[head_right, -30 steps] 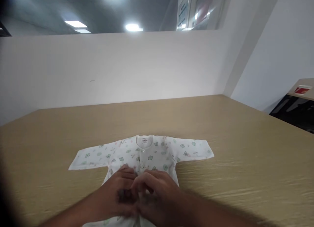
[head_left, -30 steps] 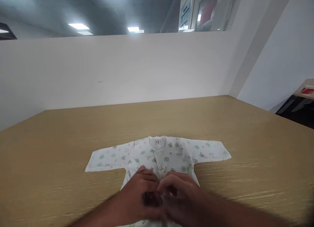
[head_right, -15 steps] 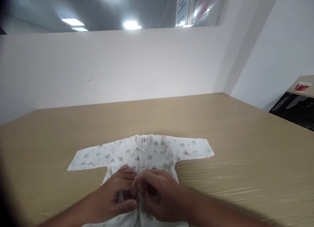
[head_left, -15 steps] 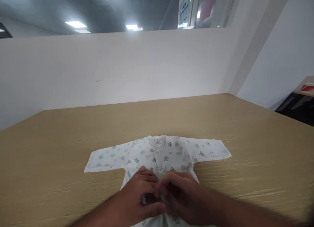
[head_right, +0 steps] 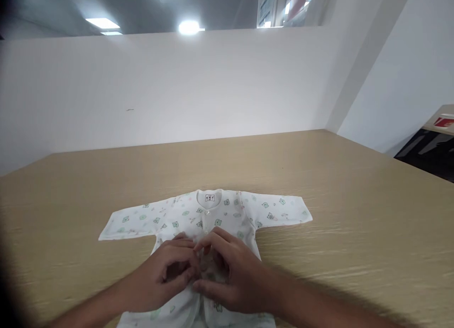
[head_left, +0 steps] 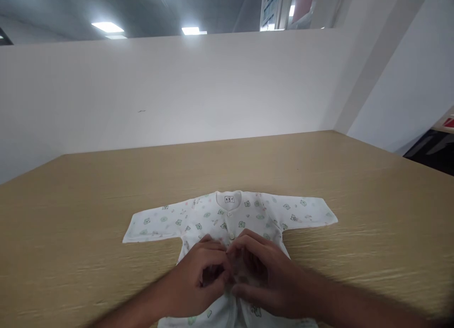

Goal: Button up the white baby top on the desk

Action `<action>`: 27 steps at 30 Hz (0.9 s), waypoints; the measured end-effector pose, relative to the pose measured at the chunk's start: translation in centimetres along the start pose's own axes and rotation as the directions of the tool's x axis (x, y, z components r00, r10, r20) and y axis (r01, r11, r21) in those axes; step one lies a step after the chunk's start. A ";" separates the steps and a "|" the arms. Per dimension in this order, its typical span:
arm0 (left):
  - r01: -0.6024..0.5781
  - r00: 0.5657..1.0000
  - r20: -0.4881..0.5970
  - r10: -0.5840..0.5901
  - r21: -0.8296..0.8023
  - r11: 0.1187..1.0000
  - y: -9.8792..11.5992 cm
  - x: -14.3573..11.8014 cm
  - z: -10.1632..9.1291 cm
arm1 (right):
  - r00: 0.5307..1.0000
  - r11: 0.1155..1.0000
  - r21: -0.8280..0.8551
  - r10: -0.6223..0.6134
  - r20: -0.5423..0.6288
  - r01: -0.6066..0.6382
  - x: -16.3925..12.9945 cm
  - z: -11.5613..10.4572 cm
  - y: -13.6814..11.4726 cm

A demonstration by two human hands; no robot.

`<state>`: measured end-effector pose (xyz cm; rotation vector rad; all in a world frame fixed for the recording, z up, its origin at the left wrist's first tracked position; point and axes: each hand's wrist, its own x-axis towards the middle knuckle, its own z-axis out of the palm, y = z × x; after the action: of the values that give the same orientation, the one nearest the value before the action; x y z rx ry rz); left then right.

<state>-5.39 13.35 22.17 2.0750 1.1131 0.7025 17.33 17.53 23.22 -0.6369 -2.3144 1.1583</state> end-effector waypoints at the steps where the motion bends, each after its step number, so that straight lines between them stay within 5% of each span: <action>1: 0.003 1.000 -0.007 -0.003 0.001 1.000 0.0 0.0 0.1 | 1.000 1.000 -0.001 0.000 0.005 0.000 0.0 0.0 0.0; 9: 0.004 1.000 0.013 -0.003 -0.140 0.990 0.2 0.2 0.0 | 1.000 0.999 0.039 0.022 0.004 -0.023 -0.2 0.2 0.3; 14: 0.072 0.996 -0.039 -0.077 -0.115 0.991 0.0 -0.1 0.4 | 0.994 0.992 0.079 0.105 -0.020 -0.103 -0.1 0.2 0.3; 27: 0.048 0.994 -0.100 -0.053 -0.053 0.997 -1.0 -0.6 1.1 | 0.993 0.993 0.010 0.115 -0.014 -0.115 -0.1 0.4 0.3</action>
<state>-5.39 12.97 20.63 1.9807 1.1878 0.8110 17.21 17.44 22.77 -0.7817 -2.2850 1.2108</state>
